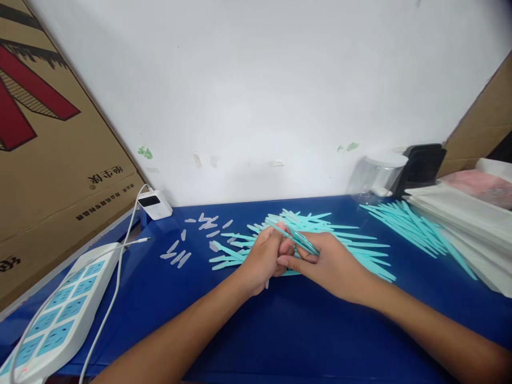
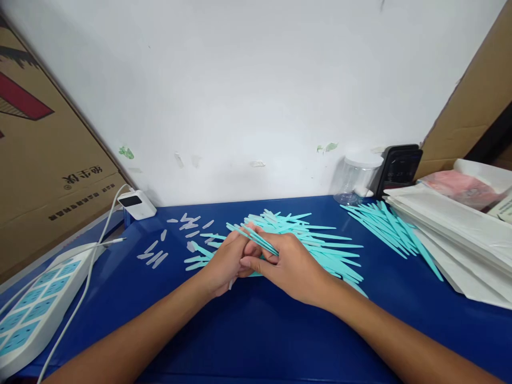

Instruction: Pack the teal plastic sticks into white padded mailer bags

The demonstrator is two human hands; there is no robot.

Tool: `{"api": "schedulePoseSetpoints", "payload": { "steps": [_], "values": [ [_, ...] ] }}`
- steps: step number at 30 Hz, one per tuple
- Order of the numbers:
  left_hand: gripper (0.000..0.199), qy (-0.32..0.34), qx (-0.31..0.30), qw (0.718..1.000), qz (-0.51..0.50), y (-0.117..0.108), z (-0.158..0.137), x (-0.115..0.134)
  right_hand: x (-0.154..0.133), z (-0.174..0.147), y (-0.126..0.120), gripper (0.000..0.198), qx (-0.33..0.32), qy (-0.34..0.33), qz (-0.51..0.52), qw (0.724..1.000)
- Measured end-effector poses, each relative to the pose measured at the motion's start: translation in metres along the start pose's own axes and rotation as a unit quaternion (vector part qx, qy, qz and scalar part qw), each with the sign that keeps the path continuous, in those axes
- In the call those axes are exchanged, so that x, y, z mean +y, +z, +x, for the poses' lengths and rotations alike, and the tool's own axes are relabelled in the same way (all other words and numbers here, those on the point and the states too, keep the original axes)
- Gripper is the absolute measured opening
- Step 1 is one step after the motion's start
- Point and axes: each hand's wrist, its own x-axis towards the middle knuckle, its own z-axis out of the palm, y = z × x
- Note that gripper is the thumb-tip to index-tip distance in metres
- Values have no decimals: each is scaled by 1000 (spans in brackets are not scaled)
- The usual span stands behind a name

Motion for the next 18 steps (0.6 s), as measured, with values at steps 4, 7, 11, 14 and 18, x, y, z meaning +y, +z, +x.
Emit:
{"api": "schedulePoseSetpoints", "payload": {
  "steps": [4,7,11,14,18],
  "values": [
    [50,2,25,999,26,-6,2,-1,2,1,-9,24,34,-23,-20,999],
    [49,14,33,998,46,-12,5,-1,6,4,-18,30,116,-14,-29,993],
    [47,49,14,995,82,-16,8,-1,10,9,-28,36,180,11,-27,983],
    [46,92,1,985,143,-17,8,-1,12,11,-30,38,174,17,-33,984],
    [47,188,44,938,289,-24,7,3,16,10,-29,40,155,7,-29,987]
  ]
}}
